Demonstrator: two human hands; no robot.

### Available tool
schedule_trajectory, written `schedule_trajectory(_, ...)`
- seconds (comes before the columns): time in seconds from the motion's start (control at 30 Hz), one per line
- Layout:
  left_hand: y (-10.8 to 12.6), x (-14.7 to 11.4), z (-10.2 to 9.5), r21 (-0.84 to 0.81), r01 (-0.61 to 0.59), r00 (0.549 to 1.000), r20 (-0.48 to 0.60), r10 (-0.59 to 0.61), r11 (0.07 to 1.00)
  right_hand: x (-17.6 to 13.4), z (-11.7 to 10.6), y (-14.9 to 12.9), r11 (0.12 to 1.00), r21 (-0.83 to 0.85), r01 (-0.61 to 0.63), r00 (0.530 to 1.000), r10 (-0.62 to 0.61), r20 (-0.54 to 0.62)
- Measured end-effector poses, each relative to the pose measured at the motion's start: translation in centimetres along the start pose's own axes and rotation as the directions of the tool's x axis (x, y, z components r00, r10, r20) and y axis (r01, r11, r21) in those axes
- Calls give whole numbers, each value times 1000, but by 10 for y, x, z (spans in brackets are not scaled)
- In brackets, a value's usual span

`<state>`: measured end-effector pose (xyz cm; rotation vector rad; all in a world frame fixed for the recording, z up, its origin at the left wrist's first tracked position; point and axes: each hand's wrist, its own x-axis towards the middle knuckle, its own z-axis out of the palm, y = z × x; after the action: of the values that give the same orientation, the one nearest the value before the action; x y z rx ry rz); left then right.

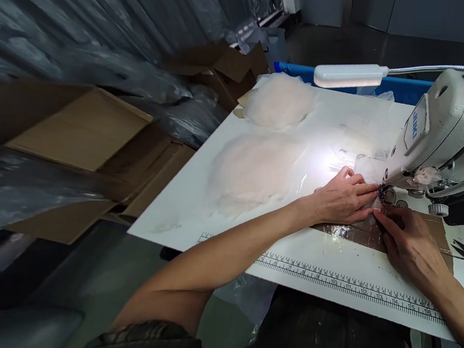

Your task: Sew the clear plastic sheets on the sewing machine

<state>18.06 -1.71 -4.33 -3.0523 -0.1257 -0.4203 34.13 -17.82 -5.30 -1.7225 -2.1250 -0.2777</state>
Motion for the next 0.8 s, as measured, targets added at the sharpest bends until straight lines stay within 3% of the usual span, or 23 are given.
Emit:
schedule_trajectory(0.23,6,2,-1,64,21,1000,12,-22,998,-5,4,4,998,51,-43,999,42,14)
schedule_trajectory(0.5,1,0,1,-6,18,1000,6,-18,1000,-1,1,1,998,55,-27,999,29,-30)
schedule_trajectory(0.8,0,1,-1,-19,0,1000,-20,0,1000,-1,-3,-2,997,46,-55,998,55,8)
